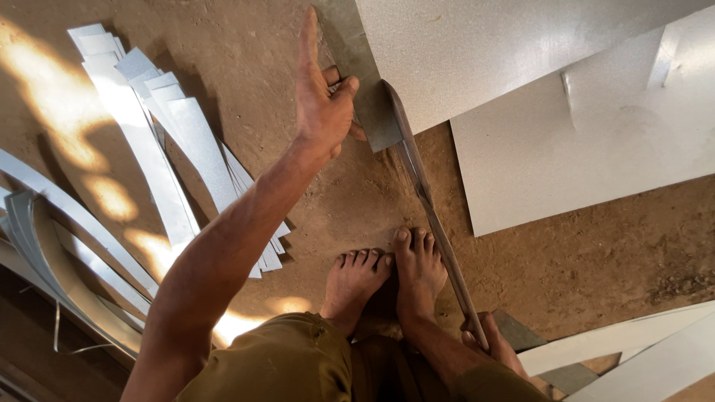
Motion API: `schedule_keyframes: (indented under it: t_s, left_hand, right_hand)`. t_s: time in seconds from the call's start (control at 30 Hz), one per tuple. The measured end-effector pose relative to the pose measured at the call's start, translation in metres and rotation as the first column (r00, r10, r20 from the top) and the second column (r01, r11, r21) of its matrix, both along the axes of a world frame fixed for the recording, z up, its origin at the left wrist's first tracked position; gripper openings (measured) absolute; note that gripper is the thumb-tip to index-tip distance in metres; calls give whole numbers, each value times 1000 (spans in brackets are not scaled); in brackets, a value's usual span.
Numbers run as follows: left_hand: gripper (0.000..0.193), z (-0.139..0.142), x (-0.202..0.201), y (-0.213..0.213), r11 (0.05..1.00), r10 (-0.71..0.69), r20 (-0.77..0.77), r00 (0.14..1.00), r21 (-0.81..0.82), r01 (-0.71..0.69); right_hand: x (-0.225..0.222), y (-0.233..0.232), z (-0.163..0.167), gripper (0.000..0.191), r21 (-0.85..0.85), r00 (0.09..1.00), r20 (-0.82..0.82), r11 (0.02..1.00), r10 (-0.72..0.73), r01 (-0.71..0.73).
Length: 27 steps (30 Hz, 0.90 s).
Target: The person kneels on the ground and cuts narrow strips from a large light-colored metal sheet using hand shears, holding a straight metal edge as a guide along the cut line. Cut strips are stacked with a pile of finished strips beside the work area.
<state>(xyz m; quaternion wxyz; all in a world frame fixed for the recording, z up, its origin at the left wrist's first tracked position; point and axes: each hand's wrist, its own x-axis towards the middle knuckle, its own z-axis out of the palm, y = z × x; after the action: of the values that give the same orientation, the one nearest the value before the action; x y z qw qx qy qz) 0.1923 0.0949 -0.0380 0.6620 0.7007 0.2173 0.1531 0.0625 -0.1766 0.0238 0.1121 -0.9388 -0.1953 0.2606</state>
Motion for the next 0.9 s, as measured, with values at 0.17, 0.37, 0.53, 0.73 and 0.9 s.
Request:
schedule_keyframes:
  t_s: [0.17, 0.37, 0.53, 0.73, 0.9]
  left_hand:
    - [105, 0, 2, 0, 990, 39, -68, 997, -134, -48]
    - [104, 6, 2, -2, 932, 64, -311, 948, -321, -168]
    - [101, 11, 5, -1, 873, 44, -302, 952, -453, -184]
    - [105, 17, -27, -26, 817, 63, -289, 955, -535, -216]
    - [102, 8, -40, -36, 844, 60, -265, 962, -502, -191]
  right_hand:
    - [2, 0, -1, 40, -204, 995, -37, 975, 87, -93]
    - [5, 5, 2, 20, -56, 983, -98, 987, -154, 149]
    - [-4, -7, -8, 12, -112, 1000, 5, 994, 11, -10]
    - [5, 4, -6, 20, -21, 996, 72, 999, 51, -50]
    - [26, -78, 26, 26, -24, 822, -484, 944, -299, 330]
